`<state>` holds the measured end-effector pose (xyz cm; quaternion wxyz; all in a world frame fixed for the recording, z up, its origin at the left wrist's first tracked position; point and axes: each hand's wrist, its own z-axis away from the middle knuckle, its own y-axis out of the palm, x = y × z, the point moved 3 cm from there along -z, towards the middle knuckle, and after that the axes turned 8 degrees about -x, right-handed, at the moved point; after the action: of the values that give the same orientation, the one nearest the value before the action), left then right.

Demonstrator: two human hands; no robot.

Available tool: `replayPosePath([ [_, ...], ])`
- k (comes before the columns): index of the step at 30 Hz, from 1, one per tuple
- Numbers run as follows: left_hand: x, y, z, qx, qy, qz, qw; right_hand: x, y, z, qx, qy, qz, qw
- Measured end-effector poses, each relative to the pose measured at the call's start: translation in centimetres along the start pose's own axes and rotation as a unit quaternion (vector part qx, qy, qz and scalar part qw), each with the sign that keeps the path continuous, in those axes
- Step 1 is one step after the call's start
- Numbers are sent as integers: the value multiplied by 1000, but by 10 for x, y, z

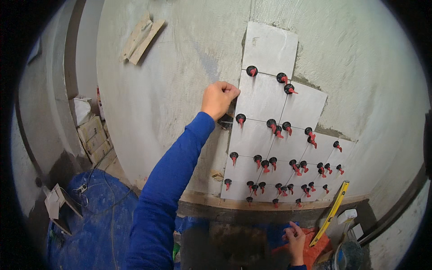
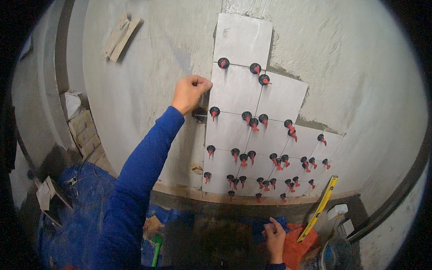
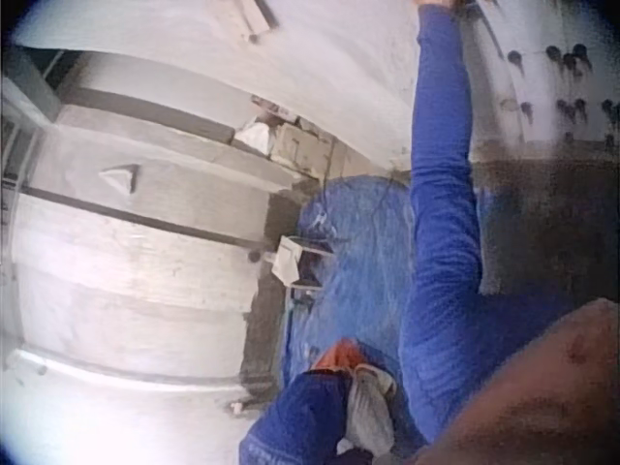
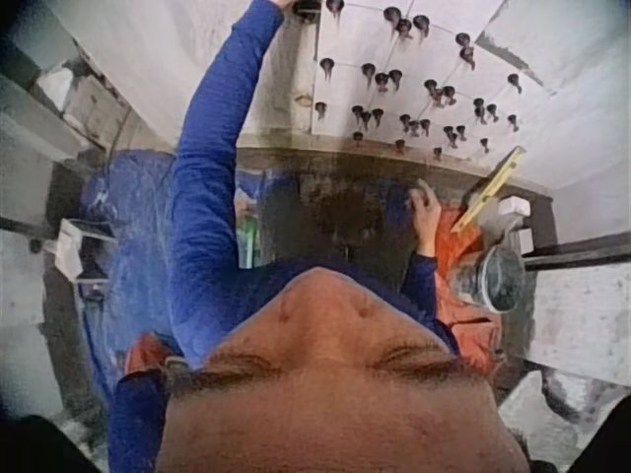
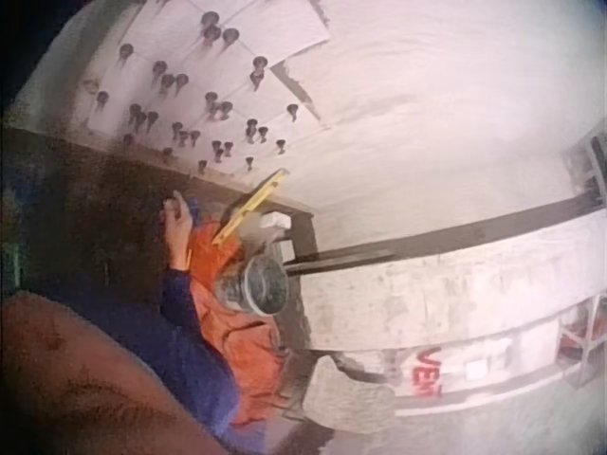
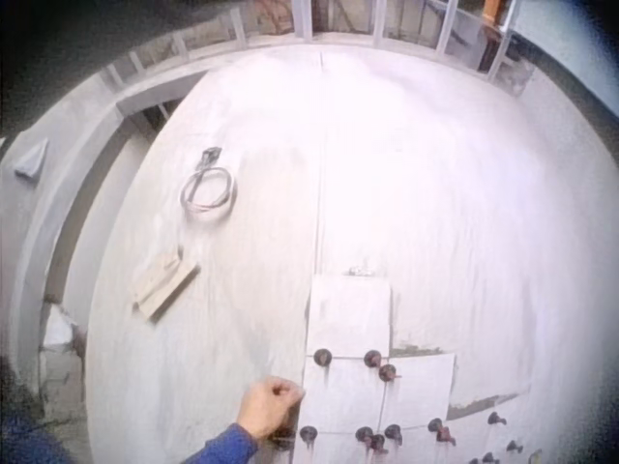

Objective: The person installs white ceramic tiles on a wall using tile leveling clips and a green rubber mallet. They place each tile, insert the leveling clips, and tap the tiles to align them with the existing row.

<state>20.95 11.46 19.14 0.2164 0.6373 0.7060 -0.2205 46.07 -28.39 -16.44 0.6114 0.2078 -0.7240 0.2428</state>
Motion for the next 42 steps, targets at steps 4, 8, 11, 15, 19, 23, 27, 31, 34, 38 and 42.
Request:
replayPosePath([
  [4, 4, 0, -2, 15, -2, -30, 999, -6, -2, 0, 2, 6, 2, 1000],
  [8, 5, -5, -6, 29, -2, 14, 999, -13, -3, 0, -4, 14, 41, 999],
  [11, 7, -8, -4, 28, 1, 57, 998, -25, -3, 0, 3, 35, 28, 999],
  [15, 11, -9, -1, 29, -32, 117, 992, -43, 0, -4, 18, 36, 75, 996],
  [19, 14, -10, -1, 26, -45, 142, 988, -47, 6, -3, 13, -70, 67, 995],
  [23, 14, -10, -1, 30, -40, 149, 988, -43, 7, 5, 12, -55, 36, 998],
  [27, 12, -9, 0, 25, -42, 142, 989, -42, 6, 8, 17, -27, 45, 998],
  [31, 6, -6, 1, 15, 15, 50, 999, -51, 9, 5, 6, -82, 45, 996],
  [34, 2, -5, 5, 5, 23, 32, 999, -60, 7, 7, 5, -56, 22, 998],
  [38, -14, -6, 6, 20, 7, -20, 1000, -53, 10, 12, 15, -51, 37, 998],
  [42, -20, -45, 36, -85, 58, 54, 993, -43, 15, 13, 31, -56, 42, 997],
])
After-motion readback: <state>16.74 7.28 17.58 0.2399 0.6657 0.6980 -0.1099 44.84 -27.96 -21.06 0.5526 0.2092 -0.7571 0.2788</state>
